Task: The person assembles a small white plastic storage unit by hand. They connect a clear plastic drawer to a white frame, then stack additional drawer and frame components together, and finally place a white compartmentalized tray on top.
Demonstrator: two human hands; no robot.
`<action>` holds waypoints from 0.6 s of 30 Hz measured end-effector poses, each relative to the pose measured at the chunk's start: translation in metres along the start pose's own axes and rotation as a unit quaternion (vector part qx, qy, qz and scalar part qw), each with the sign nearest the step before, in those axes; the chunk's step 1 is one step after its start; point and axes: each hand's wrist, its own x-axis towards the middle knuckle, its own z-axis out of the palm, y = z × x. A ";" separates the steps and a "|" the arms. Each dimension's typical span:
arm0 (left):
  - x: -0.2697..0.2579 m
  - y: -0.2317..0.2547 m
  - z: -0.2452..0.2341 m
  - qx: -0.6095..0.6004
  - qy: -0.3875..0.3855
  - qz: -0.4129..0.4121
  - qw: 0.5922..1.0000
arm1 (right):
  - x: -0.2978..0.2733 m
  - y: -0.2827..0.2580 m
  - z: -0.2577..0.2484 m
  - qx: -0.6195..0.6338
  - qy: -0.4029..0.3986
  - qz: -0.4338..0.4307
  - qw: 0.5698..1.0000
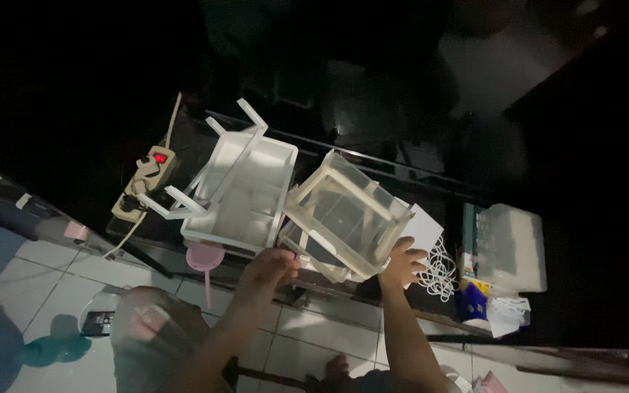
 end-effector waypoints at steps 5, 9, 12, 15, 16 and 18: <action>0.004 0.010 0.004 0.037 0.054 -0.061 0.996 | 0.011 0.018 -0.026 0.045 -0.144 0.046 0.988; 0.004 0.015 0.005 0.066 0.053 -0.046 0.995 | 0.009 0.044 -0.052 0.026 -0.200 0.057 0.978; 0.009 0.007 0.000 0.098 0.042 -0.045 0.993 | 0.001 0.065 -0.064 0.011 -0.196 0.067 0.978; 0.023 -0.008 -0.008 0.052 -0.013 0.016 0.998 | 0.004 0.070 -0.074 0.004 -0.187 0.034 0.982; 0.026 -0.013 -0.012 0.024 -0.037 0.044 0.998 | 0.007 0.070 -0.080 0.024 -0.167 0.020 0.985; 0.035 -0.017 -0.019 0.147 -0.020 0.123 0.981 | 0.013 0.066 -0.097 0.073 -0.107 -0.008 0.992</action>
